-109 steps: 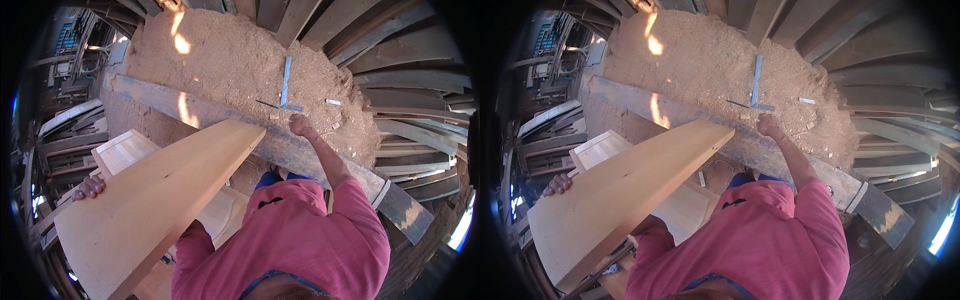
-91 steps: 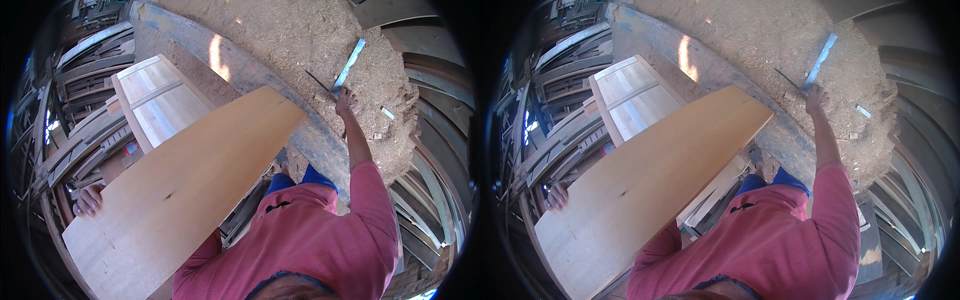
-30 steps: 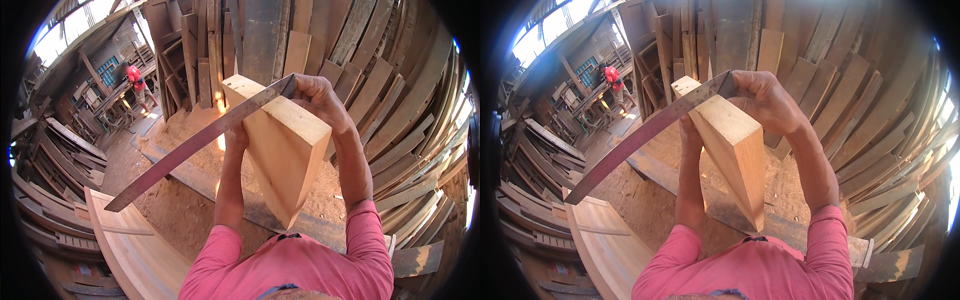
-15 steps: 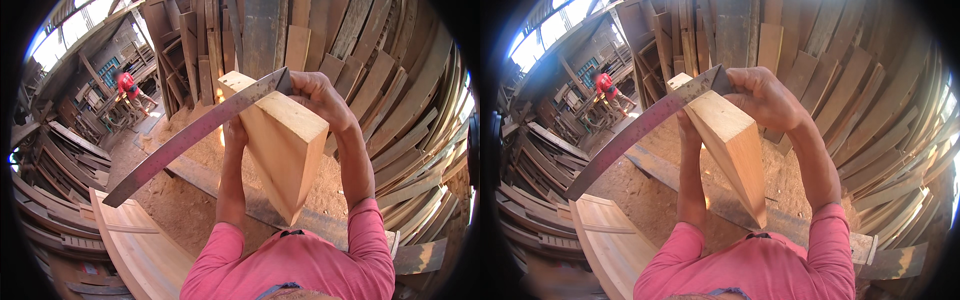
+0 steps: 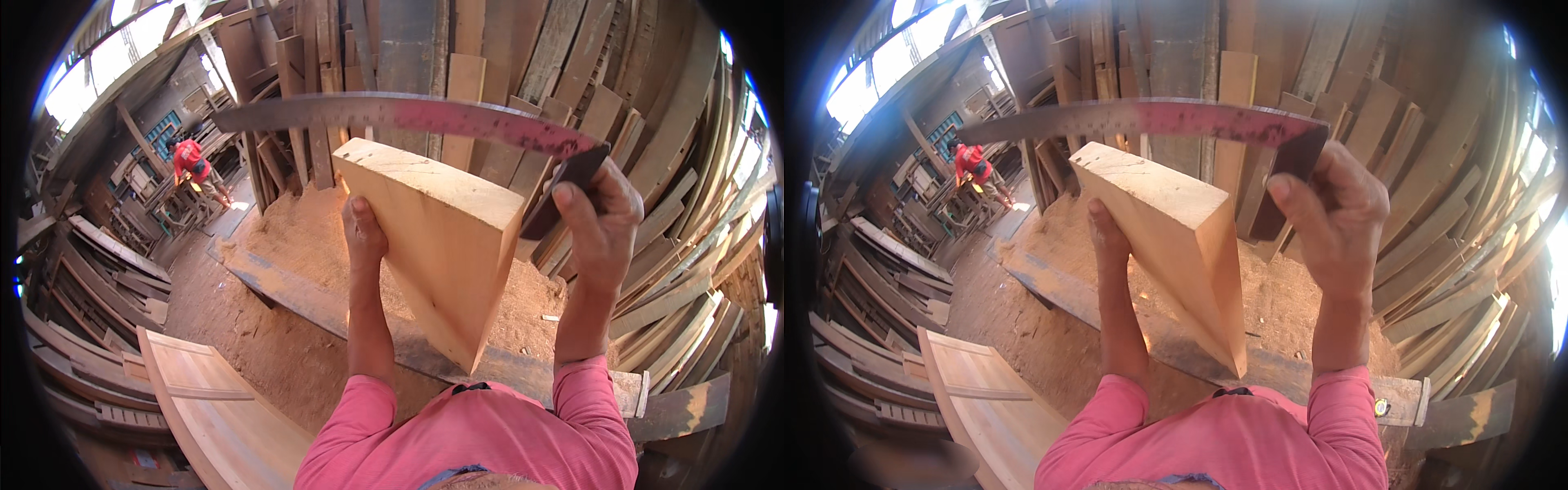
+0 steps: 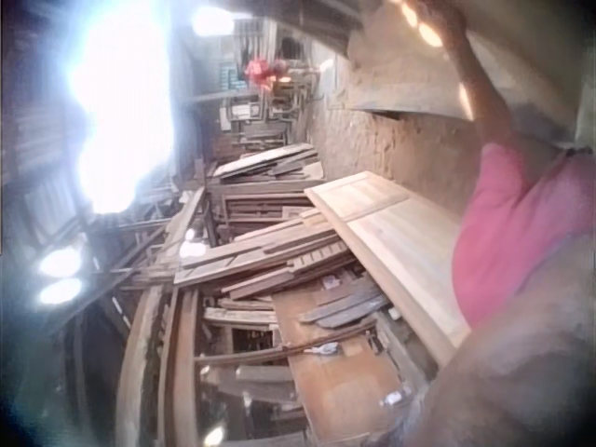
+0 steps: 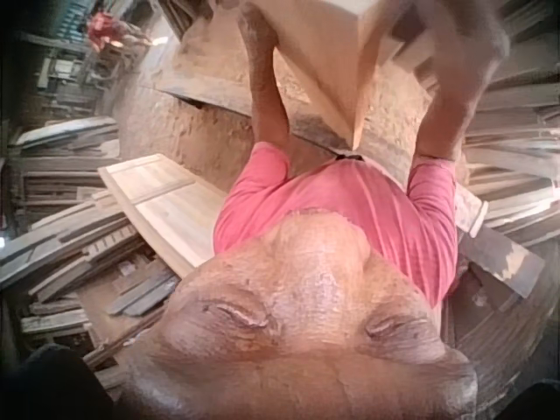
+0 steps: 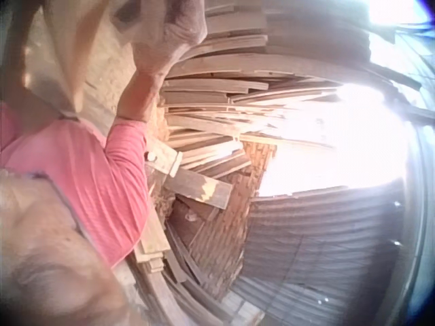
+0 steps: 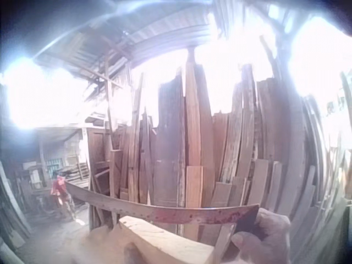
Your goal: The person measures and marks wooden planks using a tape measure, square, and pencil. They handle several planks, place them on a workbench, and mark cut lines before setting them aside.
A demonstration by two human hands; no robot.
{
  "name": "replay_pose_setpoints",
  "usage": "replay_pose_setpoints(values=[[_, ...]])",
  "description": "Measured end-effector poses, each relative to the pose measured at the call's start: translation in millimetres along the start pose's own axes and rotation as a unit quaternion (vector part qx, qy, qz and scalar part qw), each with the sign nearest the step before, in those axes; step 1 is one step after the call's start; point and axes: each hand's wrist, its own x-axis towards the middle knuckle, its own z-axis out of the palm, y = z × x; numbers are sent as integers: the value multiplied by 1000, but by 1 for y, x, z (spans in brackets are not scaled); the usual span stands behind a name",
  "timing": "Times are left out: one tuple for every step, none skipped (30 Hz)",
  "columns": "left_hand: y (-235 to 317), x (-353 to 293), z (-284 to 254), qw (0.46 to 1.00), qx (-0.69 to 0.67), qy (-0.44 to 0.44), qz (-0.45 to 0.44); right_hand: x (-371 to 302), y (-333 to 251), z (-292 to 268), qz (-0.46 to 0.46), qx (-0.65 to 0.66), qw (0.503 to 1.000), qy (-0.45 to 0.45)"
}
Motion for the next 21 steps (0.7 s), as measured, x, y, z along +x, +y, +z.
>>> replay_pose_setpoints(values=[[2,-1,3,1000,11,-12,16,-8,-5,-5,4,-26,1000,9],[5,-1,4,999,24,-21,28,-16,-8,-7,-12,-62,998,3],[7,-2,5,998,37,-28,40,-19,-7,-7,-35,-65,997,5],[10,-2,4,993,87,-54,55,-22,-6,-6,-60,-72,996,6],[13,-3,5,991,106,-62,54,-23,-5,-6,-85,-78,993,6],[15,-2,7,989,122,-66,57,-24,-4,-6,-68,-70,995,14],[17,-1,8,986,138,-69,61,-24,-3,-6,-60,-58,996,17],[19,-1,10,989,120,-59,68,-24,-1,-5,-52,-50,997,21],[21,-1,13,991,102,-50,74,-24,0,-5,-48,-41,998,26],[24,-1,16,992,86,-40,79,-23,0,-5,-46,-56,997,21],[27,-1,18,993,81,-35,74,-23,1,-4,-47,-70,996,15],[30,-1,18,994,78,-29,68,-23,1,-4,-51,-79,996,10],[32,-1,19,995,75,-23,61,-23,2,-3,-31,-80,996,14],[35,-2,20,996,63,-23,51,-24,1,-3,-13,-78,997,21],[37,-4,21,998,51,-23,41,-25,1,-3,5,-76,997,27],[39,-4,21,999,34,-23,33,-25,1,-4,-1,-85,996,23],[39,-5,21,998,45,-19,36,-24,1,-5,-6,-94,995,20],[40,-5,21,998,51,-17,40,-24,0,-7,-9,-102,995,20],[39,-5,21,997,65,-15,44,-22,0,-8,-15,-117,993,13],[38,-4,20,997,61,-23,45,-21,0,-10,-19,-130,991,8],[37,-3,20,996,65,-29,46,-20,1,-11,-25,-144,989,3]])
